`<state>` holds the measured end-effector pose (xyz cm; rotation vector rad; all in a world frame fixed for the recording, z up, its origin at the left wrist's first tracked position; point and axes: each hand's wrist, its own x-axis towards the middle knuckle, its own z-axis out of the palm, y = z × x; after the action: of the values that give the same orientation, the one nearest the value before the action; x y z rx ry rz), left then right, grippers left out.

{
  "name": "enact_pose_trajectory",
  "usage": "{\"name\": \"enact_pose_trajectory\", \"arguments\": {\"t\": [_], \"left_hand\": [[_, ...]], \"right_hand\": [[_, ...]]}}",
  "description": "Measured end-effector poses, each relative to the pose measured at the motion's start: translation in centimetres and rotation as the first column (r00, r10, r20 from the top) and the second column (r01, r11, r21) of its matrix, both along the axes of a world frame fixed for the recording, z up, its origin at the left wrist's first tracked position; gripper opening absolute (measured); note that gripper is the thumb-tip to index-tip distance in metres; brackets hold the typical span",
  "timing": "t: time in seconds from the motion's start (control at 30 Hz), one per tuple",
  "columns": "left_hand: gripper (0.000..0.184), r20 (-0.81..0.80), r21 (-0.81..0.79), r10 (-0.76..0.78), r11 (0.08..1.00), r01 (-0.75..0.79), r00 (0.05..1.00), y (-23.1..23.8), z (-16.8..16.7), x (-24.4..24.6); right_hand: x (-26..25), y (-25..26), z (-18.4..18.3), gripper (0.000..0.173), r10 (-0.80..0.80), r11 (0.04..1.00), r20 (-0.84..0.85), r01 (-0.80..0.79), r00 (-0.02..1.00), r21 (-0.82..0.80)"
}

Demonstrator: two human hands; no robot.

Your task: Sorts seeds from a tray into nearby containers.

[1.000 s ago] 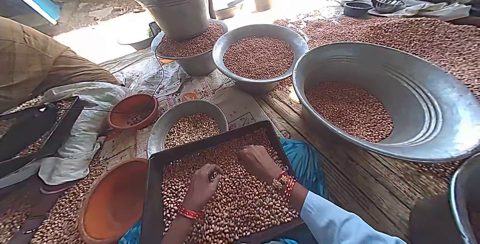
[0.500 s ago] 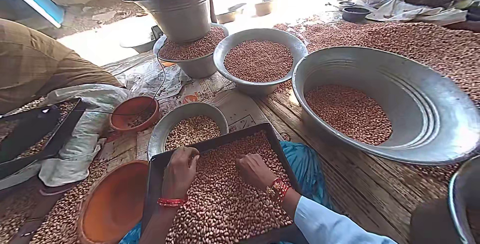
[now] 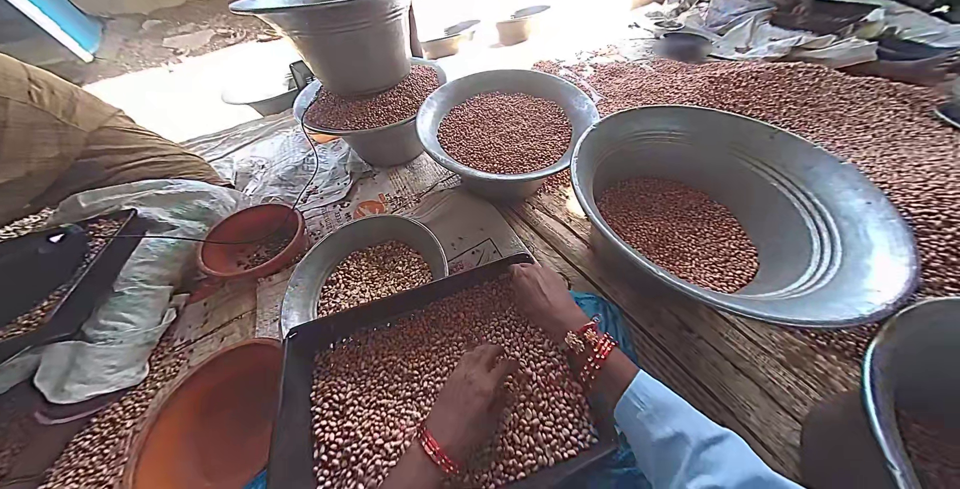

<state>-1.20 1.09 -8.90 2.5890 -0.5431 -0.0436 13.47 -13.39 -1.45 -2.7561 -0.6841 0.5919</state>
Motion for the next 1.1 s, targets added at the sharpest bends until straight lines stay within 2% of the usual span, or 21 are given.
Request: {"name": "enact_pose_trajectory", "arguments": {"t": [0.1, 0.17, 0.23, 0.3, 0.47, 0.53, 0.6, 0.63, 0.7, 0.77, 0.83, 0.97, 1.1], "left_hand": [[0.032, 0.013, 0.058, -0.119, 0.991, 0.118, 0.993, -1.9, -1.3, 0.2], [0.03, 0.045, 0.131, -0.087, 0.988, 0.08, 0.995, -1.2, -1.8, 0.6], [0.034, -0.052, 0.224, 0.009, 0.975, 0.002, 0.999, 0.8, -1.4, 0.7], [0.039, -0.16, 0.296, 0.163, 0.949, -0.111, 0.974, 3.4, -0.5, 0.4], [0.043, -0.096, 0.314, 0.478, 0.847, -0.43, 0.873, 9.2, -0.3, -2.7], [0.042, -0.077, 0.272, 0.515, 0.835, -0.479, 0.854, 10.5, -0.8, -3.9], [0.039, -0.066, 0.225, 0.517, 0.841, -0.492, 0.854, 10.8, -0.9, -4.6], [0.039, -0.08, 0.214, 0.516, 0.844, -0.491, 0.853, 10.8, -0.7, -4.8], [0.04, -0.142, 0.22, 0.524, 0.844, -0.489, 0.84, 10.6, 0.1, -5.0], [0.042, -0.178, 0.213, 0.543, 0.836, -0.506, 0.821, 10.6, 0.8, -5.2], [0.039, -0.161, 0.186, 0.565, 0.822, -0.538, 0.809, 10.9, 1.2, -5.3], [0.028, 0.034, 0.081, 0.579, 0.81, -0.58, 0.814, 10.7, 2.0, -5.5], [0.02, 0.152, 0.004, 0.527, 0.846, -0.533, 0.836, 8.9, 2.1, -4.3]], "right_hand": [[0.4, 0.4, -3.1, 0.036, 0.089, 0.995, 0.058, -0.087, 0.994, -0.042], [0.3, 1.0, -4.7, 0.036, 0.137, 0.989, 0.099, -0.131, 0.986, -0.068], [-0.4, 1.5, -5.3, 0.038, 0.136, 0.988, 0.096, -0.127, 0.986, -0.093], [-1.4, 1.7, -4.7, 0.042, 0.074, 0.989, -0.01, -0.074, 0.997, -0.127], [-5.3, 1.7, -2.7, 0.045, -0.052, 0.985, -0.264, 0.007, 0.963, -0.17], [-7.3, 2.0, -2.4, 0.049, 0.04, 0.997, -0.341, -0.061, 0.939, -0.051], [-8.3, 2.4, -2.9, 0.045, 0.199, 0.968, -0.348, -0.127, 0.916, 0.219], [-8.2, 2.6, -3.3, 0.038, 0.243, 0.926, -0.306, -0.126, 0.921, 0.355], [-6.7, 2.8, -3.2, 0.028, 0.189, 0.883, -0.149, -0.102, 0.971, 0.459], [-4.1, 2.3, -2.5, 0.027, 0.072, 0.924, -0.005, -0.064, 0.997, 0.377], [-1.4, 1.8, -2.7, 0.028, 0.029, 0.972, 0.072, -0.045, 0.997, 0.23], [0.8, 1.7, -4.8, 0.027, 0.061, 0.988, 0.082, -0.072, 0.995, 0.136], [0.7, 1.9, -5.3, 0.026, 0.072, 0.99, 0.05, -0.078, 0.996, 0.114]]}}
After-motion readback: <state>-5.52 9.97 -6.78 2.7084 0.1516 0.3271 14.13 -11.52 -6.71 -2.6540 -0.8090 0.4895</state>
